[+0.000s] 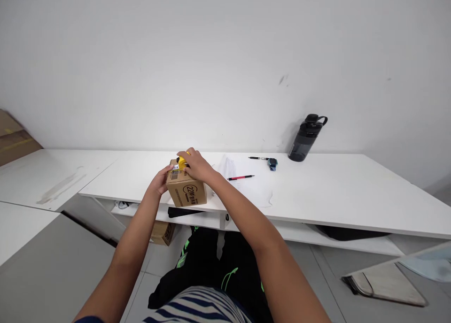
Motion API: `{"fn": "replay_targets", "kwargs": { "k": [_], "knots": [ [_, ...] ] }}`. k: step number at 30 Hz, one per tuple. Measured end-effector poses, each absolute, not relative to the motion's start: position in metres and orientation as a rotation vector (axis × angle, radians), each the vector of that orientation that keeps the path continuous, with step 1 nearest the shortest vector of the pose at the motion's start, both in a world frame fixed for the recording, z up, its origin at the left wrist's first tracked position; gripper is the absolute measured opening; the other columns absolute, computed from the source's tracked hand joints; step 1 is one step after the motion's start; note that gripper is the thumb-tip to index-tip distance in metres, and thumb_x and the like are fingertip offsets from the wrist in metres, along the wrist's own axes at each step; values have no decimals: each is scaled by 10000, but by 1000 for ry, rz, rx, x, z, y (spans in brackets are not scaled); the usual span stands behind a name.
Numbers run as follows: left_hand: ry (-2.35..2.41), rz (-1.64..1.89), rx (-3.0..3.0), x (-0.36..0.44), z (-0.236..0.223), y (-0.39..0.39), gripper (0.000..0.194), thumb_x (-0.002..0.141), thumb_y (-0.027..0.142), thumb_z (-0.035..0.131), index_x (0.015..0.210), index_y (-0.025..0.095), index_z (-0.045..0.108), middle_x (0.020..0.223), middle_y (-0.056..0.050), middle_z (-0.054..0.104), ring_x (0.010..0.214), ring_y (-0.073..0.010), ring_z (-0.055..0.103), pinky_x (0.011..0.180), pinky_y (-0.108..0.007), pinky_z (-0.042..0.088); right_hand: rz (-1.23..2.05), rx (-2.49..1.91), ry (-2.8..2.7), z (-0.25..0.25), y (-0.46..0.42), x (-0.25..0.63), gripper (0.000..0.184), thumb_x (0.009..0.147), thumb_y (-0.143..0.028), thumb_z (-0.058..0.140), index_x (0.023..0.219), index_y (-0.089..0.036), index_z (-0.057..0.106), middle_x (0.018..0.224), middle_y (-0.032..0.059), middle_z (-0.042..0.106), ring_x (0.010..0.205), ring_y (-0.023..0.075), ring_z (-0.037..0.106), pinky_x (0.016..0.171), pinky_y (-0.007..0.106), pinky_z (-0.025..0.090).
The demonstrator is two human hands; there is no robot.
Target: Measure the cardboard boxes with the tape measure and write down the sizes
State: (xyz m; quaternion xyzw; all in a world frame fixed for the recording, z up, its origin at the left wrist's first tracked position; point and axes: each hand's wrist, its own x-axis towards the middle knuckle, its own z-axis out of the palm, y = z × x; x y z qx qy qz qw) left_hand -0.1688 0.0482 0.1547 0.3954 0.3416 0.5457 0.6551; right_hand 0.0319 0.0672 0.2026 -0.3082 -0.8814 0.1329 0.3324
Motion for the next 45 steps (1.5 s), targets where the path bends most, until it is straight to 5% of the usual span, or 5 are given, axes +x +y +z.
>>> {"fn": "replay_targets", "kwargs": {
  "k": [11, 30, 35, 39, 45],
  "knots": [
    [784, 1247, 963, -169, 154, 48, 441, 767, 287, 713, 1162, 120, 607, 1082, -130, 718, 931, -246, 700, 814, -338, 536, 539, -919, -2328, 219, 85, 143, 432, 803, -239, 652, 1220, -340, 602, 1078, 49, 580, 934, 228, 599, 804, 396, 509],
    [1034, 1261, 868, -171, 161, 56, 451, 724, 281, 758, 1138, 170, 617, 1113, -105, 693, 1043, -285, 656, 903, -380, 517, 487, -829, -2255, 199, 89, 139, 555, 866, -359, 630, 1387, -358, 441, 1325, 58, 575, 1176, 279, 574, 936, 480, 502],
    [1491, 1598, 1082, -152, 188, 15, 495, 743, 364, 765, 1199, 259, 601, 1344, -73, 556, 1370, -297, 402, 1142, -400, 329, 356, -696, -2106, 194, 70, 149, 422, 860, -367, 653, 1263, -331, 537, 1207, 72, 638, 1111, 275, 611, 919, 478, 521],
    [1357, 2041, 1395, -119, 183, -59, 488, 831, 484, 634, 1288, 359, 515, 1446, -2, 476, 1404, -275, 371, 1176, -476, 299, 499, -821, -1468, 151, 17, 159, 640, 737, -524, 752, 1272, -354, 444, 1130, 82, 621, 970, 275, 656, 777, 437, 579],
    [934, 879, 1320, -58, 114, -87, 664, 771, 603, 656, 1367, 354, 501, 1423, -92, 527, 1352, -347, 443, 1089, -499, 405, 917, -1172, -962, 70, -72, 116, 464, 879, -548, 551, 1268, -339, 406, 1118, 107, 603, 879, 268, 661, 733, 464, 591]
  ]
}}
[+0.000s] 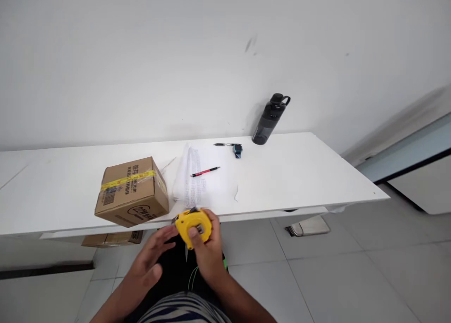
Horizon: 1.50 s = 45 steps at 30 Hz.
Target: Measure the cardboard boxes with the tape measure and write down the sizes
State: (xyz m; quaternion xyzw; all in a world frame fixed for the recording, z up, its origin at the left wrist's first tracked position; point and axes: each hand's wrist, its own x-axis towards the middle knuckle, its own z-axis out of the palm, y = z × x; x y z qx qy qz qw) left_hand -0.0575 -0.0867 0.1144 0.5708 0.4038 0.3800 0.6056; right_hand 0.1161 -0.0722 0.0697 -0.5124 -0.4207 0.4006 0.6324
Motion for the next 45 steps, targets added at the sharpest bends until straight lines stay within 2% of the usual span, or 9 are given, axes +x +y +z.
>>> {"fn": "replay_targets", "kwargs": {
  "k": [5, 8, 13, 17, 20, 28, 34, 38, 45],
  "knots": [
    [850, 936, 1168, -21, 78, -49, 607, 786, 665, 594, 1264, 291, 566, 1329, -112, 601, 1242, -319, 551, 1035, -442, 450, 681, -1044, -1405, 62, -82, 110, 488, 968, -582, 254, 1394, -379, 381, 1285, 110, 511, 1191, 299, 531, 988, 530, 467],
    [839, 931, 1489, -18, 81, -31, 521, 771, 629, 644, 1151, 274, 612, 1256, -103, 646, 1179, -301, 595, 968, -427, 497, 294, -1189, -1620, 84, -39, 153, 500, 996, -510, 184, 1321, -366, 535, 1383, 100, 443, 1304, 329, 413, 1064, 574, 338],
    [908, 662, 2389, -9, 74, 4, 467, 721, 574, 733, 1039, 241, 658, 1220, -73, 689, 1300, -312, 512, 1173, -532, 258, 150, -1808, -2142, 107, 82, 225, 469, 997, -219, 292, 1446, -187, 424, 1135, 178, 622, 970, 281, 603, 814, 406, 441],
    [973, 537, 2587, 3, 52, 20, 534, 756, 646, 653, 1103, 241, 640, 1353, -61, 615, 1335, -270, 492, 1185, -479, 268, 279, -1780, -2244, 96, 133, 233, 277, 923, -193, 490, 1161, -174, 631, 862, 117, 685, 734, 227, 615, 692, 324, 411],
    [1031, 511, 2568, 6, 44, 19, 583, 779, 660, 617, 1197, 255, 599, 1379, -37, 596, 1320, -236, 512, 1186, -443, 277, 326, -1695, -2165, 86, 129, 224, 261, 970, -268, 414, 1118, -165, 602, 799, 86, 671, 694, 214, 596, 659, 312, 400],
    [1048, 477, 2565, 5, 45, 18, 616, 784, 696, 577, 1199, 241, 602, 1376, -42, 599, 1338, -237, 492, 1181, -429, 285, 915, -1235, -1625, 56, 86, 192, 451, 965, -570, 304, 918, -231, 598, 642, -15, 574, 586, 160, 524, 578, 280, 404],
    [1064, 466, 2606, 6, 47, 21, 582, 752, 738, 569, 1031, 236, 660, 1486, -40, 481, 1429, -290, 353, 1199, -499, 215, 936, -1334, -1380, 53, 87, 190, 499, 895, -571, 460, 537, -223, 456, 522, -20, 456, 541, 144, 449, 560, 289, 362],
    [1064, 470, 2573, 8, 46, 23, 576, 760, 746, 548, 1029, 248, 653, 1490, -45, 476, 1403, -272, 400, 1210, -514, 156, 905, -1371, -1334, 54, 86, 190, 519, 833, -528, 565, 532, -239, 258, 505, -59, 298, 517, 117, 347, 518, 268, 298],
    [1066, 484, 2552, 9, 45, 23, 559, 746, 730, 586, 1018, 247, 660, 1481, -47, 487, 1395, -268, 413, 1215, -496, 145, 940, -1372, -1378, 53, 85, 190, 468, 829, -430, 558, 551, -239, 233, 533, -68, 218, 513, 108, 293, 514, 263, 267]
  ]
}}
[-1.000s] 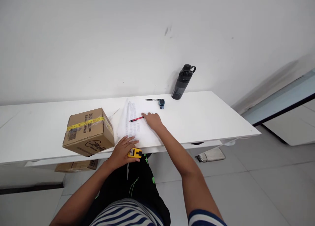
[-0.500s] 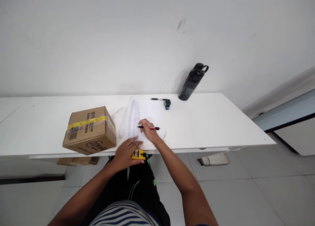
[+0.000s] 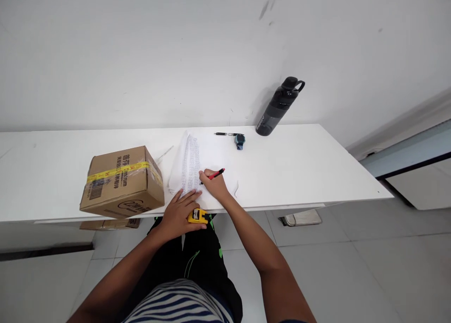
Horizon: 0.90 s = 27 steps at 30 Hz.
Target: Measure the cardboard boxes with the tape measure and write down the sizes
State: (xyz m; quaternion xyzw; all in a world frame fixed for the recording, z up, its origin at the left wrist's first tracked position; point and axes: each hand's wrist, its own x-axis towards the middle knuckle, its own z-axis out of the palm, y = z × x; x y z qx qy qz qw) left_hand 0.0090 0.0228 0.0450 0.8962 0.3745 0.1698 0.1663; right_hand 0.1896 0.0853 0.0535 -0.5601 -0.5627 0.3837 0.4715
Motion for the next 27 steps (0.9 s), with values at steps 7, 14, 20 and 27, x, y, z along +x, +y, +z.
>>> {"fn": "replay_targets", "kwargs": {
  "k": [7, 14, 20, 27],
  "knots": [
    [1067, 503, 2557, 9, 43, 22, 543, 758, 721, 582, 1016, 249, 655, 1480, -45, 489, 1396, -260, 412, 1219, -487, 131, 932, -1367, -1393, 53, 85, 191, 447, 823, -411, 551, 539, -239, 252, 522, -68, 242, 513, 112, 314, 523, 269, 273],
    [1071, 498, 2570, 9, 42, 22, 554, 755, 722, 583, 1024, 245, 663, 1479, -51, 490, 1397, -272, 407, 1222, -492, 120, 902, -1387, -1356, 54, 84, 190, 434, 819, -422, 530, 542, -241, 250, 519, -58, 280, 529, 117, 331, 530, 269, 288],
    [1043, 506, 2578, 8, 42, 22, 558, 758, 717, 584, 1054, 250, 666, 1477, -54, 492, 1397, -276, 408, 1221, -493, 117, 899, -1402, -1381, 52, 85, 191, 405, 806, -468, 529, 540, -239, 327, 514, -44, 346, 557, 134, 373, 533, 269, 314],
    [1043, 476, 2567, 7, 45, 20, 572, 763, 725, 568, 1053, 240, 654, 1489, -66, 476, 1405, -279, 397, 1212, -510, 138, 857, -1408, -1361, 57, 82, 187, 418, 818, -417, 515, 557, -246, 236, 524, -58, 290, 533, 122, 320, 528, 272, 283]
  ]
}}
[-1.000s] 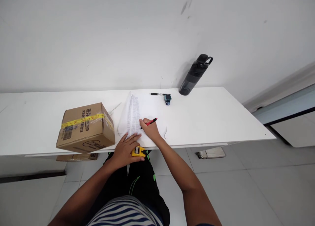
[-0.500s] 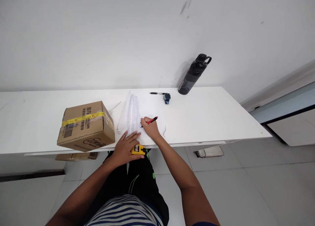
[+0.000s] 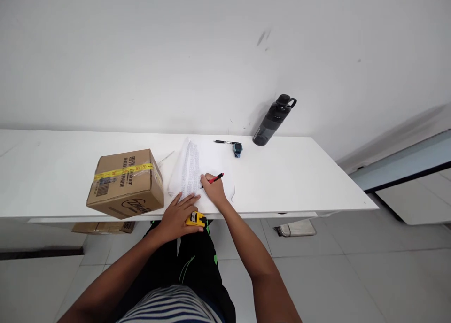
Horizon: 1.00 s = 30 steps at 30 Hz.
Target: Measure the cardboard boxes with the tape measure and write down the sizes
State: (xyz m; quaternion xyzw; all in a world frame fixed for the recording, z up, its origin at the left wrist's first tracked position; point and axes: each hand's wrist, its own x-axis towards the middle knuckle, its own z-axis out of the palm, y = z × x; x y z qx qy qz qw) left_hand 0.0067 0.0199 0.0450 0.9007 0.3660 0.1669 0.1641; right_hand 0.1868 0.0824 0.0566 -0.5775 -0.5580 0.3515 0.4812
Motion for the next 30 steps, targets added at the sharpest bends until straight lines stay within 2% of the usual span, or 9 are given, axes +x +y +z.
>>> {"fn": "replay_targets", "kwargs": {
  "k": [5, 13, 20, 30],
  "knots": [
    [1053, 473, 2564, 7, 43, 20, 583, 763, 733, 558, 1057, 238, 646, 1491, -63, 474, 1406, -282, 394, 1209, -524, 144, 892, -1384, -1389, 55, 82, 188, 430, 813, -421, 528, 566, -246, 223, 530, -60, 261, 537, 122, 313, 522, 267, 274],
    [1039, 503, 2570, 6, 41, 20, 592, 769, 748, 532, 1057, 244, 648, 1486, -63, 480, 1410, -274, 390, 1217, -506, 126, 847, -1397, -1356, 53, 82, 187, 433, 821, -414, 519, 547, -248, 228, 511, -58, 292, 524, 126, 326, 525, 272, 285],
    [1040, 528, 2579, 5, 39, 19, 586, 763, 735, 555, 1069, 246, 657, 1476, -67, 493, 1403, -277, 399, 1218, -501, 120, 856, -1389, -1374, 49, 84, 188, 434, 820, -450, 528, 526, -242, 284, 509, -50, 376, 531, 132, 378, 547, 275, 326],
    [1028, 521, 2609, 4, 39, 20, 577, 762, 721, 573, 1085, 249, 649, 1479, -69, 490, 1410, -278, 387, 1214, -509, 131, 794, -1431, -1321, 50, 85, 188, 430, 844, -448, 500, 527, -245, 292, 496, -53, 361, 519, 131, 353, 536, 277, 304]
  ]
}}
